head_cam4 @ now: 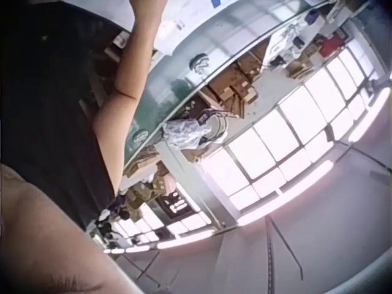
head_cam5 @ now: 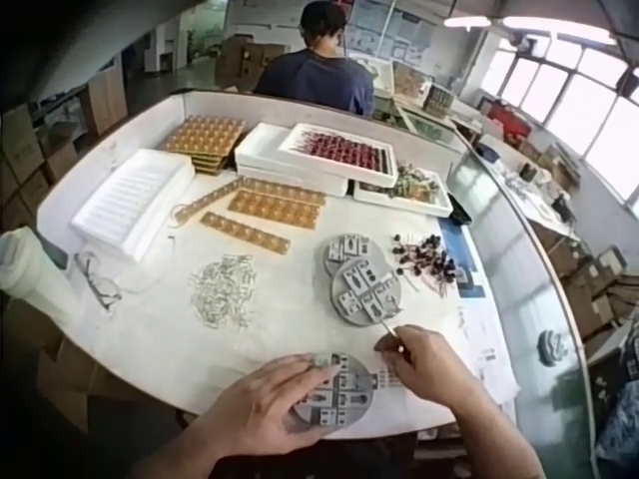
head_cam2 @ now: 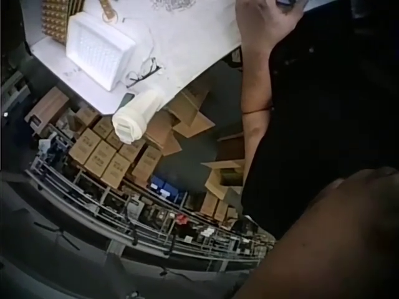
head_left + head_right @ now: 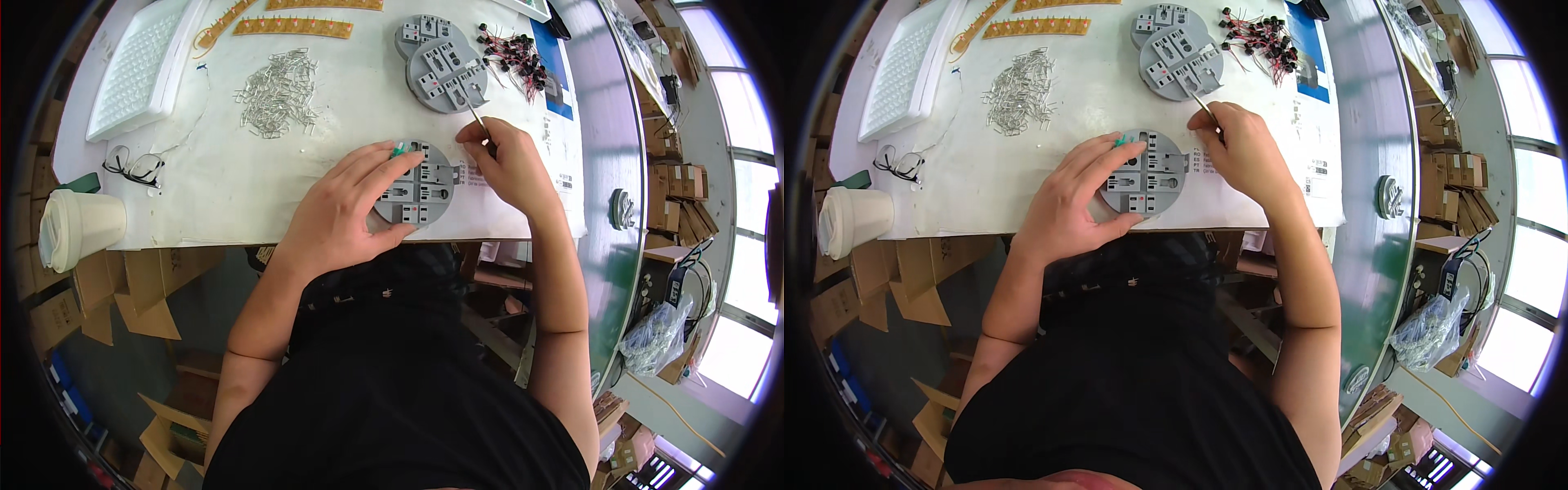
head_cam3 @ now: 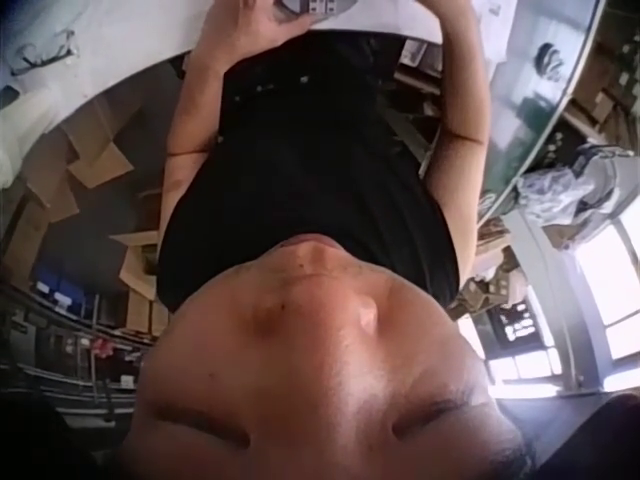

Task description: Assemble small electronic parts and wires into circular grey housing units.

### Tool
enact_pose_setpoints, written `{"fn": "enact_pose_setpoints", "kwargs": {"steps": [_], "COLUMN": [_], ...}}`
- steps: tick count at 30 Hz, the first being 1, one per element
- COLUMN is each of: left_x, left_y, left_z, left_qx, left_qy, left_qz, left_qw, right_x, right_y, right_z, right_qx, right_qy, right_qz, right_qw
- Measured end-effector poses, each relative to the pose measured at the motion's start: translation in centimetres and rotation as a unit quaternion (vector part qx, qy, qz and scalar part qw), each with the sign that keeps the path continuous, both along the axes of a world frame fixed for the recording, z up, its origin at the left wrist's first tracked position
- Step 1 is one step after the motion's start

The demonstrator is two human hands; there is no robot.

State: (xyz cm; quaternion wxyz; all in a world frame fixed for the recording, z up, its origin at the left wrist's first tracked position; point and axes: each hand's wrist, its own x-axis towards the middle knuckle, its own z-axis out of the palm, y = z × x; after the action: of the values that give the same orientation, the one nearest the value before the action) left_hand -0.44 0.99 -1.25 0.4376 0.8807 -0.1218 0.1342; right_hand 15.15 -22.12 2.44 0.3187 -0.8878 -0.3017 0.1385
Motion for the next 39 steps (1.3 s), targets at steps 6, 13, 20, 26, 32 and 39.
{"fn": "enact_pose_setpoints", "kwargs": {"steps": [6, 13, 20, 26, 32, 39], "left_x": [0.0, 0.0, -0.2, 0.0, 0.1, 0.1], "left_y": [0.0, -0.1, -0.2, 0.1, 0.1, 0.1], "left_z": [0.2, 0.1, -0.1, -0.2, -0.4, -0.4], "left_qx": [0.004, 0.031, -0.001, -0.032, -0.059, -0.037], "left_qy": [0.004, -0.007, -0.009, 0.0, 0.003, -0.018], "left_qz": [0.001, 0.0, 0.032, 0.034, 0.025, 0.026], "left_qw": [1.0, 0.999, 0.999, 0.999, 0.998, 0.999], "right_x": [-0.7, -1.0, -1.6, -0.9, -0.4, -1.4], "right_y": [-0.3, 0.0, 1.4, 3.5, 3.9, 3.9], "right_z": [0.3, 0.2, 1.7, 2.5, -0.1, -0.7], "right_qx": [-0.048, -0.12, -0.158, 0.051, 0.09, 0.047], "right_qy": [-0.125, -0.177, -0.286, 0.215, 0.211, 0.121], "right_qz": [0.015, 0.036, 0.017, -0.109, -0.087, -0.086], "right_qw": [0.991, 0.976, 0.945, 0.969, 0.969, 0.988]}}
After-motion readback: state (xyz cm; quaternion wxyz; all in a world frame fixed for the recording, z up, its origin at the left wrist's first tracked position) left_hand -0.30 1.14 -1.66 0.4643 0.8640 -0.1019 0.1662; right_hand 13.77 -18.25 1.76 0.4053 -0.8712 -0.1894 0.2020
